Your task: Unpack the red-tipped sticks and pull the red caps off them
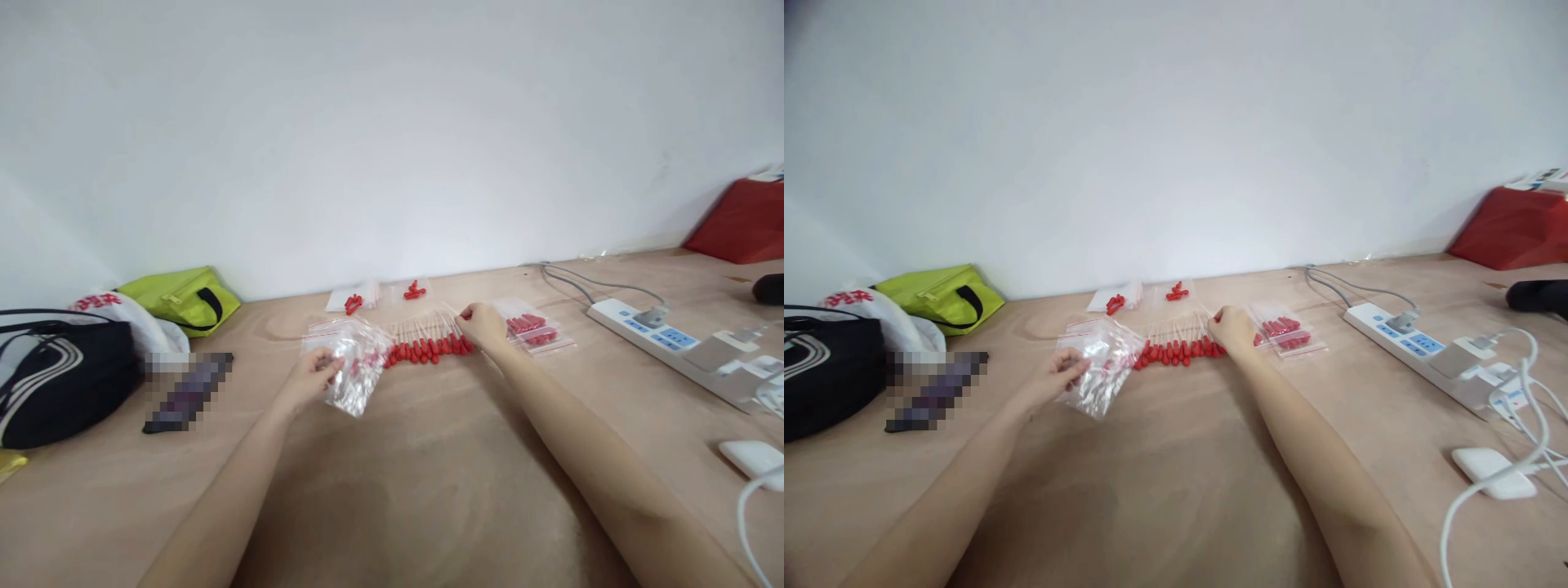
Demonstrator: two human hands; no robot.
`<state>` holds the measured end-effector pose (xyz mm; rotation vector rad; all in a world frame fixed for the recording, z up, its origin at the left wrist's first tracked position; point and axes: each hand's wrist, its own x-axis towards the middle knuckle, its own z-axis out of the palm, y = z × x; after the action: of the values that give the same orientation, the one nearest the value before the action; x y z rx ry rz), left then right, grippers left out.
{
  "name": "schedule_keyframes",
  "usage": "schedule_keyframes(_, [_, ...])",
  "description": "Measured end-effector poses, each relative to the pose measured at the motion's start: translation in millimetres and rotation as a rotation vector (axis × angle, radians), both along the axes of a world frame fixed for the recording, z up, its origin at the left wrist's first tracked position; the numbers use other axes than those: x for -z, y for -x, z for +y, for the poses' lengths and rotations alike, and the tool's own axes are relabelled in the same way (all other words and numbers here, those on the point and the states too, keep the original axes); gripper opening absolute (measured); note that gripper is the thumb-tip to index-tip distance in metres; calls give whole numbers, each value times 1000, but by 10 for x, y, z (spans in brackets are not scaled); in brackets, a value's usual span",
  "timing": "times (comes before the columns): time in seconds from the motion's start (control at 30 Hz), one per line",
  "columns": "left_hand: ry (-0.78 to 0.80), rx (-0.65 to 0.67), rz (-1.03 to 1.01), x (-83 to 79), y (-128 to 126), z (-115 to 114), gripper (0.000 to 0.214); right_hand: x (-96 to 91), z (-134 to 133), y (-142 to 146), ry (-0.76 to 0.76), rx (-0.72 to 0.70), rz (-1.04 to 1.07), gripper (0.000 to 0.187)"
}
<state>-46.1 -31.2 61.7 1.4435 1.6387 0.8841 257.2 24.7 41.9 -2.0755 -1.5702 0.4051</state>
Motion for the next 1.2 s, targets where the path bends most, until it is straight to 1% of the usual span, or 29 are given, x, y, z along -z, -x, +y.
schedule_keyframes(0.07, [-58,-212,-49,43,133,103,42,-10,-58,-30,27,31,-74,23])
schedule_keyframes(0.1, [-68,-293,-52,82,192,147,41,-12,-86,-34,48,33,-107,24])
schedule_keyframes(0.13, [-77,-343,-43,128,243,183,39,-12,-110,-32,73,26,-133,25])
schedule_keyframes(0.23, [-104,-412,5,281,348,249,38,-7,-159,2,134,-4,-165,27])
schedule_keyframes(0.3, [-134,-428,125,358,385,265,45,-5,-169,25,158,-20,-175,29])
schedule_keyframes(0.37, [-146,-414,334,394,401,265,51,-14,-167,21,176,-29,-184,33])
schedule_keyframes(0.43, [-155,-381,551,388,395,249,49,-38,-156,-28,195,-27,-191,37])
schedule_keyframes(0.57, [-233,-347,785,327,320,180,36,-96,-137,-275,203,45,-248,34])
schedule_keyframes(0.63, [-263,-280,867,316,269,150,34,-103,-139,-429,230,75,-323,35])
schedule_keyframes(0.67, [-257,-226,902,321,250,143,35,-99,-143,-499,248,50,-342,38])
schedule_keyframes(0.7, [-230,-167,924,331,238,141,37,-90,-150,-561,259,-12,-340,39])
schedule_keyframes(0.8, [-122,-16,953,376,256,162,42,-50,-183,-680,221,-315,-309,43])
schedule_keyframes(0.87, [-107,28,943,398,302,182,42,-19,-214,-709,154,-477,-332,45])
schedule_keyframes(0.93, [-154,25,933,404,342,194,41,13,-251,-712,83,-574,-388,40])
schedule_keyframes(1.07, [-321,-79,956,393,329,184,36,83,-329,-681,-79,-662,-511,17])
schedule_keyframes(1.13, [-389,-92,959,400,294,177,34,108,-356,-673,-144,-664,-549,14])
schedule_keyframes(1.2, [-414,-73,947,423,271,176,34,112,-366,-683,-185,-647,-537,11])
